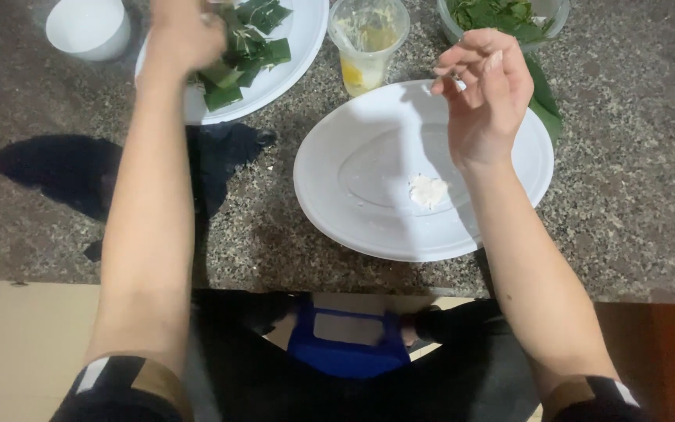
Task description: The person is preparing food by folding small green leaves into pockets and filling them with a white paste using a plastic spoon.
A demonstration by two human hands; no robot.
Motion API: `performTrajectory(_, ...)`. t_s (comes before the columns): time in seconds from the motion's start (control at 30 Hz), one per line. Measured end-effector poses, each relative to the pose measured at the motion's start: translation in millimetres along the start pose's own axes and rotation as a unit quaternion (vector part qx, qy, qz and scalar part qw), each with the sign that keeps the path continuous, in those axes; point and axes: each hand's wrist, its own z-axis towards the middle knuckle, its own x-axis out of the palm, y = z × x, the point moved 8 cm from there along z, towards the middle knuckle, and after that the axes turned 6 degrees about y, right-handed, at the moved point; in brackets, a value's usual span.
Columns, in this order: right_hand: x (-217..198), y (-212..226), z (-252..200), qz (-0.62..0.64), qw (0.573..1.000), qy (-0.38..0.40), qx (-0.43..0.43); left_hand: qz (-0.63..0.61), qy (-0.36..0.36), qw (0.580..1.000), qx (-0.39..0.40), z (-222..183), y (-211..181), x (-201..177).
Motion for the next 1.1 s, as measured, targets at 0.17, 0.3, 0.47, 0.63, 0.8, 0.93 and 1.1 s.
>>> performTrajectory(0.17,-12.6,8.0,8.1,-0.008,1.0,-0.01,-0.028,-0.052,-0.177,0.982,-0.033,-36.5,-26.4,-71.6)
performTrajectory(0.3,-21.5,15.7,9.8,-0.02,0.997,-0.063,-0.032,0.069,0.167,0.966,-0.184,-61.6,-37.7,-43.1)
performTrajectory(0.47,-23.7,13.0,7.9,-0.021,0.996,-0.086,-0.026,0.07,0.227,0.938,-0.253,-73.1,-30.9,-24.8)
performTrajectory(0.63,-21.8,6.4,7.1,-0.004,0.997,-0.077,-0.01,0.031,0.144,0.975,-0.167,-54.5,-29.7,-17.0)
performTrajectory(0.8,-21.7,7.6,6.2,-0.009,0.997,-0.081,-0.008,-0.033,0.08,0.992,-0.087,-38.0,-1.6,3.6)
performTrajectory(0.93,-22.0,8.3,6.0,-0.007,0.997,-0.081,-0.008,-0.072,0.038,0.992,-0.097,-47.6,-12.8,-9.6)
performTrajectory(1.1,-21.8,10.6,6.5,-0.015,0.997,-0.075,-0.013,-0.059,0.025,0.989,-0.13,-45.7,-0.4,-2.9)
